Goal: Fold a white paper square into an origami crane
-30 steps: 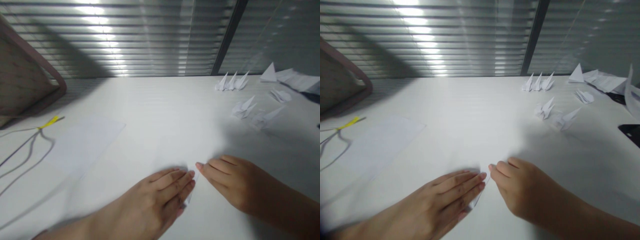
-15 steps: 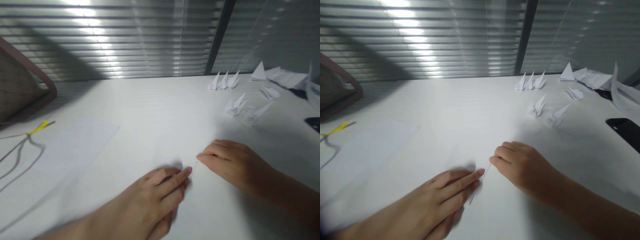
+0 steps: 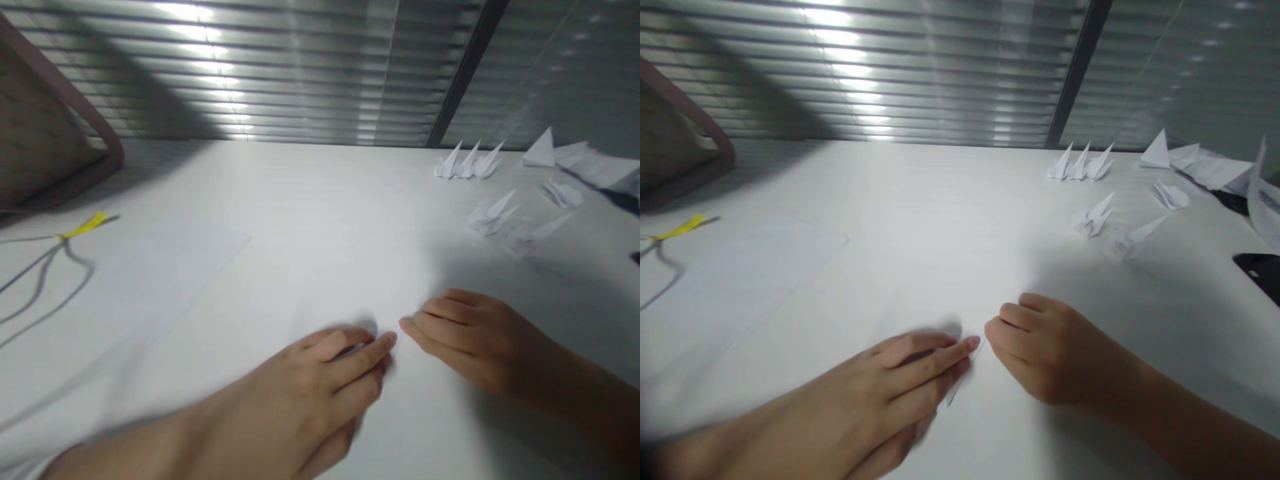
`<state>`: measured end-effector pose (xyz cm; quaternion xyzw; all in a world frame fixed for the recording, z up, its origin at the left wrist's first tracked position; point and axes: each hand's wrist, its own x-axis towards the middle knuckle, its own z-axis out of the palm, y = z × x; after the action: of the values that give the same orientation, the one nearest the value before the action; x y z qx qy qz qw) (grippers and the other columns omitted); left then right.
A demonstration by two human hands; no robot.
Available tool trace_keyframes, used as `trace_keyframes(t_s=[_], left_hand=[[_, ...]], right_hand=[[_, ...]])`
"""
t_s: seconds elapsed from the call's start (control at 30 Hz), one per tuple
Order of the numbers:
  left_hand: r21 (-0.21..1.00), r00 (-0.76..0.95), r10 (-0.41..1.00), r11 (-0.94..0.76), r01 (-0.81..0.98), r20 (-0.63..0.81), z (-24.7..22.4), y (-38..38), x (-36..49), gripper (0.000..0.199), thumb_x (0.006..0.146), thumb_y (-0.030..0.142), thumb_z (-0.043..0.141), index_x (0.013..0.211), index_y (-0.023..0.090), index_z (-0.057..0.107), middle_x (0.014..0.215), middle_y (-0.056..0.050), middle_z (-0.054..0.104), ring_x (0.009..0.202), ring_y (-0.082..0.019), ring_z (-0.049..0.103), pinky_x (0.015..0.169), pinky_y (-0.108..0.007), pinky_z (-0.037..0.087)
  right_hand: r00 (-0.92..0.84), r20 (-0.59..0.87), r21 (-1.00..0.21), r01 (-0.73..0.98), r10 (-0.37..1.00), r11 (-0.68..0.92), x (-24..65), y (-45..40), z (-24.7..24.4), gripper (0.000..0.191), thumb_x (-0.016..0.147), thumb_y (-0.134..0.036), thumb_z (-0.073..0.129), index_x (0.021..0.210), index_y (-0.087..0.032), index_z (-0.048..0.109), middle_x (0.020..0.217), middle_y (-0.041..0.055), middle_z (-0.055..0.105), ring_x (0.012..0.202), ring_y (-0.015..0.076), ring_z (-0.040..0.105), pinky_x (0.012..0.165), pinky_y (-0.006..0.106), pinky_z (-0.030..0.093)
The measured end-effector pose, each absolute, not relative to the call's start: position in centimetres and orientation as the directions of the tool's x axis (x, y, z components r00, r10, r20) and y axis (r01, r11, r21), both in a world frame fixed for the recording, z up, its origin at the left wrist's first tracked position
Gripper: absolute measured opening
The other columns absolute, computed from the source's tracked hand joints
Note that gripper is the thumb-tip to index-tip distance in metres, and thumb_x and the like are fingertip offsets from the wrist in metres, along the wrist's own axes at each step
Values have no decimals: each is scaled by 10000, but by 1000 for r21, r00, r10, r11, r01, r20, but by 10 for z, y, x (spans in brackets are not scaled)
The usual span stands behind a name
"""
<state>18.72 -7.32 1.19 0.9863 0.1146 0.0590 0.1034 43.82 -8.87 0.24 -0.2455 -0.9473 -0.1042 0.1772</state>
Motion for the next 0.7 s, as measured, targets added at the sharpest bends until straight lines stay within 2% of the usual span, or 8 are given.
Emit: trace_keyframes(t_s=[0.17, 0.3, 0.47, 0.6, 0.7], left_hand=[[221, 972, 219, -956, 195, 91, 8, -76, 187, 350, 952, 191, 410, 1256, 84, 544, 1401, -99, 498, 1276, -216, 455, 1124, -351, 317], [215, 975, 210, -958, 190, 74, 9, -76, 187, 345, 955, 203, 402, 1244, 91, 553, 1411, -94, 487, 1267, -215, 462, 1121, -339, 314], [192, 978, 191, -966, 172, 84, 11, -74, 186, 312, 957, 204, 388, 1168, 104, 595, 1414, -102, 481, 1262, -227, 466, 1119, -353, 311], [195, 985, 167, -968, 156, 43, 12, -71, 186, 341, 966, 219, 339, 1188, 112, 576, 1434, -100, 456, 1257, -229, 468, 1104, -356, 327], [177, 984, 172, -971, 161, 47, 12, -71, 186, 337, 968, 225, 344, 1188, 116, 575, 1436, -96, 453, 1274, -228, 447, 1117, -355, 306]], right_hand=[[-851, 370, 105, 438, 373, 893, 441, -91, 3, 331, 951, -45, 320, 926, -109, 644, 841, 90, 670, 794, 173, 568, 664, 318, 536], [-849, 323, 78, 464, 418, 882, 446, -92, 4, 264, 945, -44, 368, 1004, -88, 621, 868, 88, 677, 786, 170, 587, 701, 315, 543], [-831, 318, 68, 501, 457, 863, 450, -91, 4, 222, 937, -55, 423, 1095, -39, 578, 860, 87, 678, 760, 181, 598, 667, 343, 534], [-805, 353, 54, 527, 477, 848, 448, -91, 2, 246, 925, -59, 465, 1149, -32, 563, 883, 98, 686, 800, 191, 608, 704, 354, 532], [-825, 320, 29, 500, 465, 866, 447, -92, 1, 262, 937, -50, 426, 1158, -28, 566, 908, 91, 694, 780, 176, 609, 704, 343, 537]])
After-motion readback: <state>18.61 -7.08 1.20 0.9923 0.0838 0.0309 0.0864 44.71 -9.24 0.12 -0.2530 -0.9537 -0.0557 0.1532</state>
